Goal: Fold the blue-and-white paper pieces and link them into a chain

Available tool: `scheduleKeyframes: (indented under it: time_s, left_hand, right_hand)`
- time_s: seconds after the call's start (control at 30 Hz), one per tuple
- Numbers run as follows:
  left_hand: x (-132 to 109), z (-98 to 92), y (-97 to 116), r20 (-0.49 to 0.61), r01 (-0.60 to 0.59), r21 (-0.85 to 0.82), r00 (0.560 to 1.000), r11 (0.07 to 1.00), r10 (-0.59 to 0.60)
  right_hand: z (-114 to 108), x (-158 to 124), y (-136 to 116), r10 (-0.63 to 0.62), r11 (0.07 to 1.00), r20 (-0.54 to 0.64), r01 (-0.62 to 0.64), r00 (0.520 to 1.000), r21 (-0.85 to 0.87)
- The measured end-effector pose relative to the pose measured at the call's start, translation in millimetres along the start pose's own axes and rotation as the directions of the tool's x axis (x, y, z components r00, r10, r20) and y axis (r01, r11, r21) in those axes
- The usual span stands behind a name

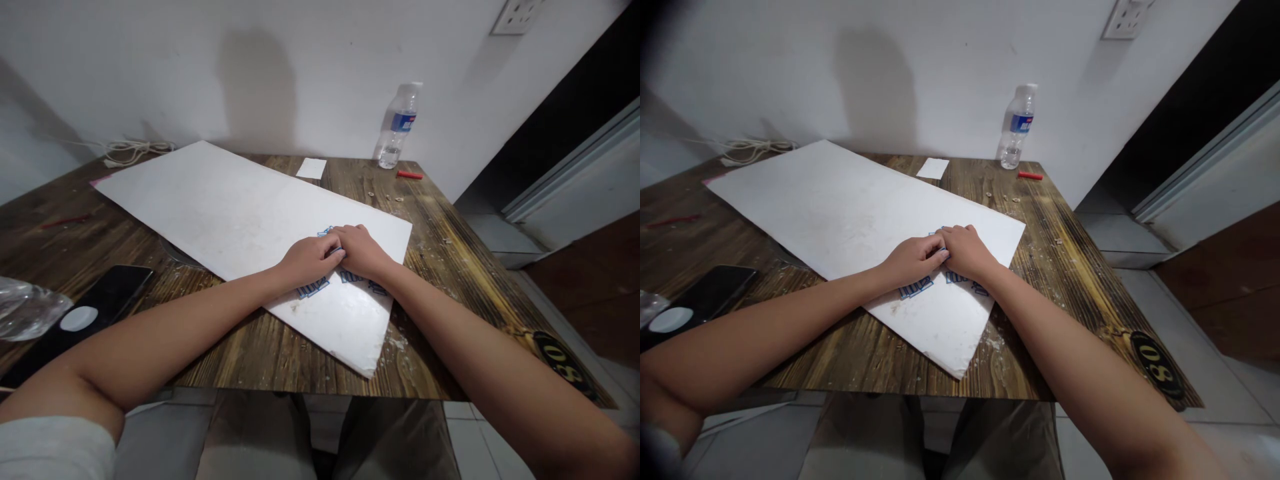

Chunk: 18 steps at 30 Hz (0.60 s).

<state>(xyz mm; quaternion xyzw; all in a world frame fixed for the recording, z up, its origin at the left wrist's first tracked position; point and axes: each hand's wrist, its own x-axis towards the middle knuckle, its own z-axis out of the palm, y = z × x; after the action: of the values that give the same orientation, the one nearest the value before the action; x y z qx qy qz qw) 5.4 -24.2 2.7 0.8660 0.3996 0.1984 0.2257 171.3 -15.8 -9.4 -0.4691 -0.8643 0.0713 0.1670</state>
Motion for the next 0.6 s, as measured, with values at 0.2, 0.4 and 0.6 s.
scheduleKeyframes:
  time_s: [0.2,0.4,0.6]
  left_hand:
    - [0.1,-0.3,-0.3,0.002,0.003,-0.002,1.000,1.000,-0.003]
    - [0.3,-0.8,0.2,-0.001,0.005,0.005,1.000,1.000,-0.005]
    - [0.1,-2.0,2.6,0.005,0.013,0.014,1.000,1.000,-0.013]
  right_hand:
    - [0.2,0.1,0.1,0.000,1.000,0.002,0.000,1.000,-0.008]
    - [-0.6,-0.1,-1.0,-0.001,1.000,-0.004,0.001,1.000,-0.007]
    - [-1.2,-0.3,-2.9,0.007,1.000,-0.003,-0.007,1.000,0.003]
